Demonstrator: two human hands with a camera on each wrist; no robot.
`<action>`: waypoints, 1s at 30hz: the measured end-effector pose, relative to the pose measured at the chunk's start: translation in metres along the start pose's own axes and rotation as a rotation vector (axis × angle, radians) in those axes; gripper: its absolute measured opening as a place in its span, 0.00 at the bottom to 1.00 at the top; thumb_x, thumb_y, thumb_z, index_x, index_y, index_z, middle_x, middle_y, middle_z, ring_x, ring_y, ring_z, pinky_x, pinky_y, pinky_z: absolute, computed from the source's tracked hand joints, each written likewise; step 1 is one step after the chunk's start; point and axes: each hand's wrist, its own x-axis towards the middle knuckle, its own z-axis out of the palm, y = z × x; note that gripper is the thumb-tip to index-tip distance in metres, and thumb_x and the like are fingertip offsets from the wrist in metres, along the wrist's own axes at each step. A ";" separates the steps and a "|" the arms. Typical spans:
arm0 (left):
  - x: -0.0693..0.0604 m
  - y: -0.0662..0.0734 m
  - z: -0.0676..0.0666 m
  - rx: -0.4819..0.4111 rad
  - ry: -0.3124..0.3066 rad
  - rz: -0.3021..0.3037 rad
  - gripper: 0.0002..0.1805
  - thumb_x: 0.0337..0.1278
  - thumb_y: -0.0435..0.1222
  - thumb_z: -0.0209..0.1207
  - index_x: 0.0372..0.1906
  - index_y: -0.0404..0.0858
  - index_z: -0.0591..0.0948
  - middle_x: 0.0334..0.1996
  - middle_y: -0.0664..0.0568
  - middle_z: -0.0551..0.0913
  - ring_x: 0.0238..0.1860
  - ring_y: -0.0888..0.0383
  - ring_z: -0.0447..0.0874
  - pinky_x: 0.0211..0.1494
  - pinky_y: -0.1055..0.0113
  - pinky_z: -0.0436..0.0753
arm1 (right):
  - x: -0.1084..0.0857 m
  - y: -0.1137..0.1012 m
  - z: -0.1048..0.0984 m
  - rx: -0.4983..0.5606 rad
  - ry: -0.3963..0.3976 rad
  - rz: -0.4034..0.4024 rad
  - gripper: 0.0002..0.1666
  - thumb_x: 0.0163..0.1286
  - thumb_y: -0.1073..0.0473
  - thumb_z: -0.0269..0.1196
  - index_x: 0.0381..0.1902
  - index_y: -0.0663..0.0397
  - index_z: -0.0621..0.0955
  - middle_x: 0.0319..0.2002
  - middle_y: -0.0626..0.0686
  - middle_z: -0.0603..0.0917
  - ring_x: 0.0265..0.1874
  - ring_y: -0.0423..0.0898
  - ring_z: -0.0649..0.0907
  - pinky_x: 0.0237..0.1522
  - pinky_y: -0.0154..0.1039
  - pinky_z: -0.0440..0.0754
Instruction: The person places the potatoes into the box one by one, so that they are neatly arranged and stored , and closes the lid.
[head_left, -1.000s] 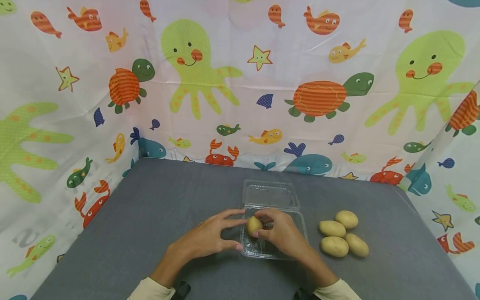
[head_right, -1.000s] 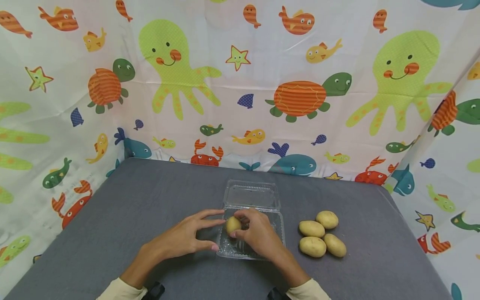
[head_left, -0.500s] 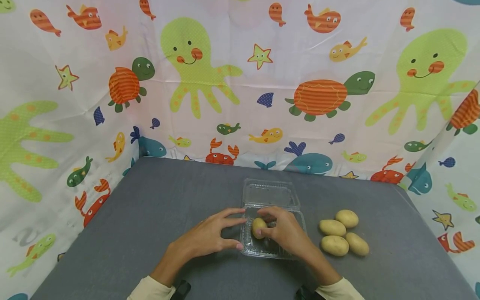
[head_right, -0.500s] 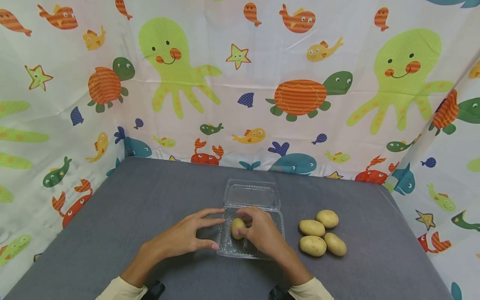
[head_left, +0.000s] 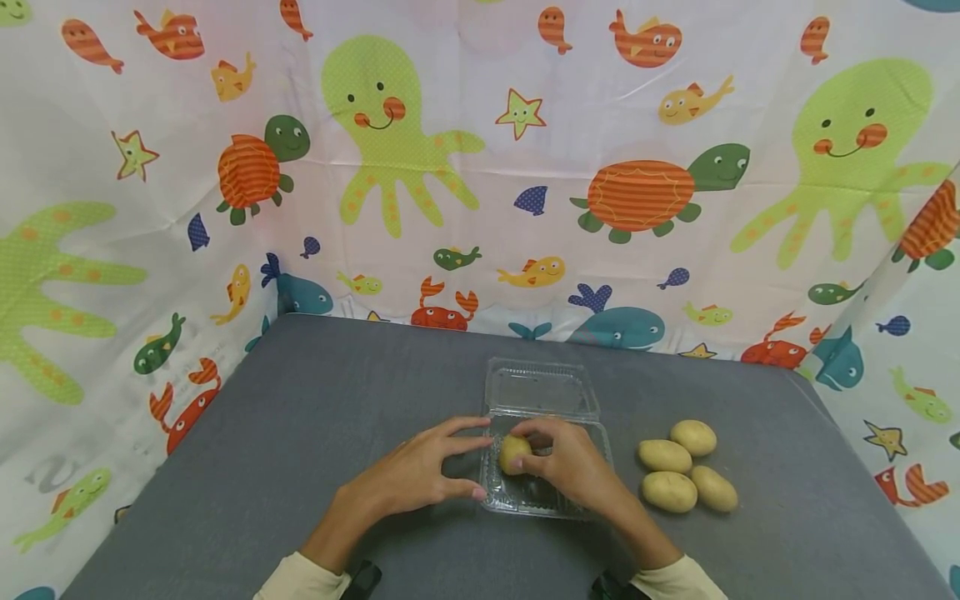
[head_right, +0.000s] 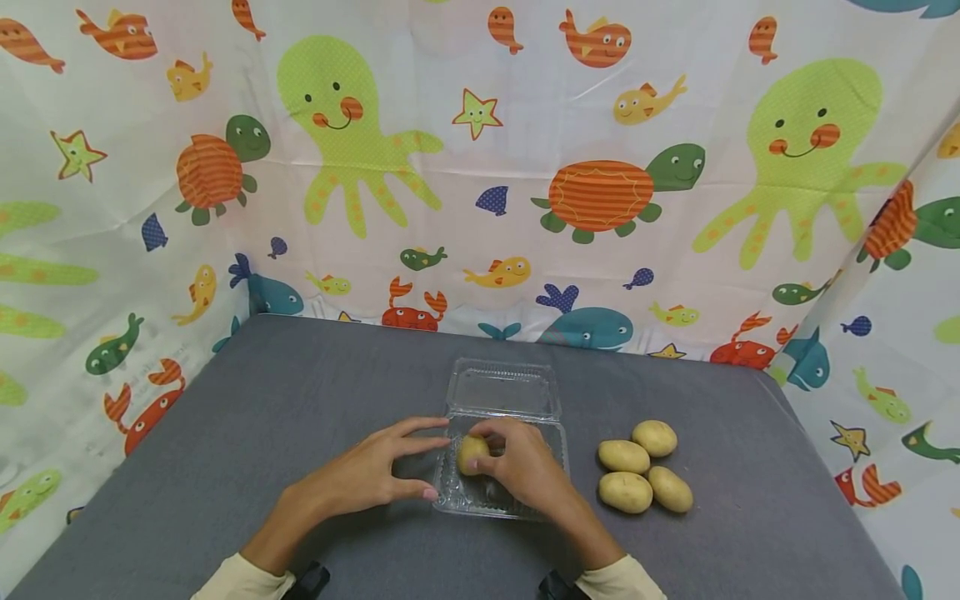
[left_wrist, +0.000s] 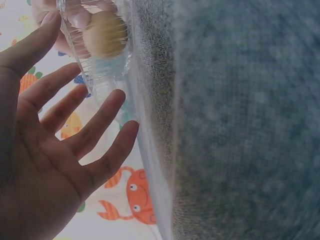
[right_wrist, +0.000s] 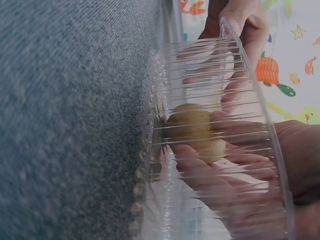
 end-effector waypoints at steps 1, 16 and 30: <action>0.000 0.000 0.000 0.000 0.000 0.000 0.38 0.63 0.56 0.71 0.76 0.52 0.77 0.81 0.66 0.64 0.80 0.52 0.64 0.75 0.38 0.71 | 0.000 0.000 0.000 0.007 0.002 0.003 0.21 0.65 0.59 0.78 0.55 0.55 0.88 0.55 0.57 0.87 0.50 0.55 0.90 0.47 0.47 0.90; 0.001 -0.001 0.001 -0.004 -0.001 0.007 0.38 0.63 0.56 0.72 0.76 0.52 0.77 0.81 0.64 0.64 0.80 0.52 0.65 0.74 0.38 0.72 | 0.002 0.002 0.000 -0.010 0.033 0.030 0.21 0.61 0.61 0.80 0.53 0.54 0.89 0.52 0.54 0.90 0.44 0.51 0.91 0.44 0.48 0.89; 0.001 -0.001 0.001 -0.001 0.001 0.007 0.37 0.63 0.55 0.72 0.76 0.52 0.77 0.81 0.65 0.64 0.80 0.53 0.64 0.75 0.38 0.71 | 0.003 0.004 -0.005 -0.022 0.018 0.015 0.22 0.61 0.60 0.80 0.53 0.56 0.88 0.49 0.53 0.91 0.44 0.50 0.90 0.48 0.49 0.89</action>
